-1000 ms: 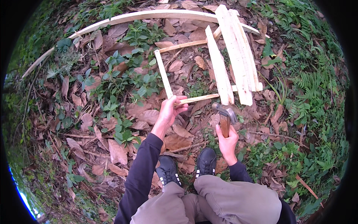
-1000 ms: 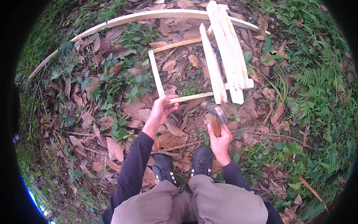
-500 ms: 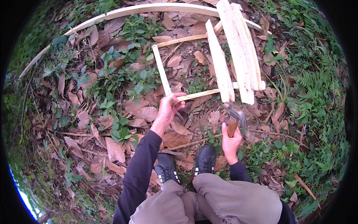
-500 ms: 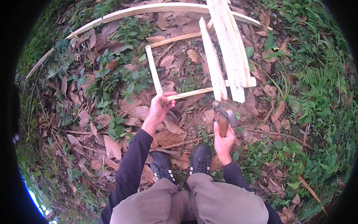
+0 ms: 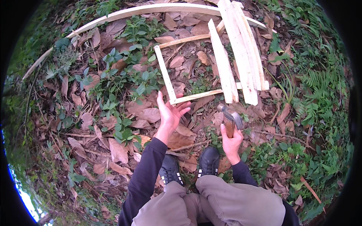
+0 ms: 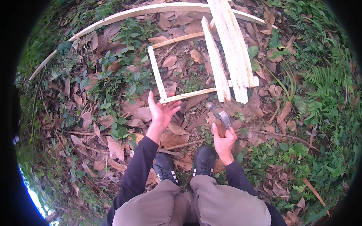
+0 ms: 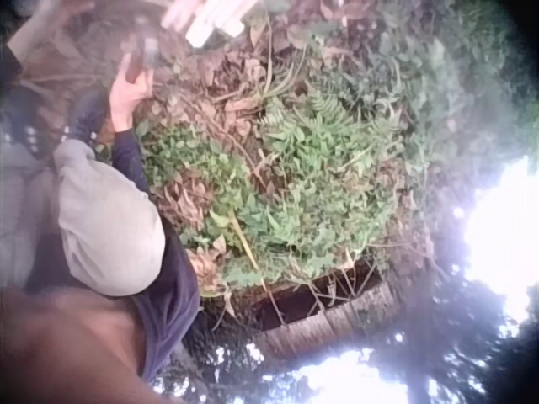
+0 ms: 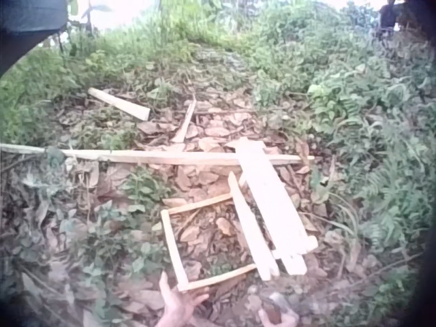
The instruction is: The person assembles a small wooden frame using a hammer and nails. They position the wooden pieces on the ground, drive nails into the joints to secure them, and adjust the frame as needed.
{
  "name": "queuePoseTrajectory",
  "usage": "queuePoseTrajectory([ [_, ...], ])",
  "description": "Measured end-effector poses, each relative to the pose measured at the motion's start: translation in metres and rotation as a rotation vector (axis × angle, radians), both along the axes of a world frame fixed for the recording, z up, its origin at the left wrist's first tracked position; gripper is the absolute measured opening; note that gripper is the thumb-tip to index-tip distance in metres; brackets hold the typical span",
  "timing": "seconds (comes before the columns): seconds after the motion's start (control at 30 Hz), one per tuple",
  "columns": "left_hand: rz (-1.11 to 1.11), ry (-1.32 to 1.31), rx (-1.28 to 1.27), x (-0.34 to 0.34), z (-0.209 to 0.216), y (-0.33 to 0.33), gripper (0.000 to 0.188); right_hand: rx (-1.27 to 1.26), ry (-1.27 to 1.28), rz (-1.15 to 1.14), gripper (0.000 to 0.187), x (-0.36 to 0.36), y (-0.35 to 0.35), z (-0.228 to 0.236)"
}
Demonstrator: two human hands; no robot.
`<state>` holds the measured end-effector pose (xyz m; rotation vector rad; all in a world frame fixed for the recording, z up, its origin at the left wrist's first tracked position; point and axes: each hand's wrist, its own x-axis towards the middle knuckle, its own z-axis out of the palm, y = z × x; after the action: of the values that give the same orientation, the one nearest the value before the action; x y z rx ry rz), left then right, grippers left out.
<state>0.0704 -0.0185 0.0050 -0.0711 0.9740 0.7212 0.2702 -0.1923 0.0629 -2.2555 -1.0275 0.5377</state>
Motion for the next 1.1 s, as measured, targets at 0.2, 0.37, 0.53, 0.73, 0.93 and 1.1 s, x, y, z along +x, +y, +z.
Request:
queuePoseTrajectory([
  [0.2, -0.121, 0.879, 0.714, -0.028, 0.006, -0.010, 0.042, 0.208, -0.030, 0.241, 0.023, -0.018, 0.052, 0.004],
  [0.37, -0.470, 1.229, 1.487, -0.043, 0.021, 0.006, 0.032, 0.189, 0.045, 0.349, 0.019, -0.026, 0.063, -0.008],
  [0.53, -0.533, 1.176, 1.383, -0.052, -0.003, -0.002, 0.028, 0.154, 0.097, 0.428, 0.020, -0.035, 0.046, -0.010],
  [0.73, -0.675, 1.148, 1.262, -0.055, -0.008, 0.003, 0.026, 0.158, 0.032, 0.521, 0.019, -0.027, 0.060, -0.016],
  [0.93, -0.689, 1.065, 1.170, -0.057, -0.007, 0.006, 0.024, 0.135, -0.136, 0.595, 0.019, -0.011, 0.102, -0.015],
  [1.1, -0.768, 1.110, 1.118, -0.048, 0.024, 0.017, 0.022, 0.125, -0.396, 0.487, 0.019, 0.016, 0.116, 0.008],
])
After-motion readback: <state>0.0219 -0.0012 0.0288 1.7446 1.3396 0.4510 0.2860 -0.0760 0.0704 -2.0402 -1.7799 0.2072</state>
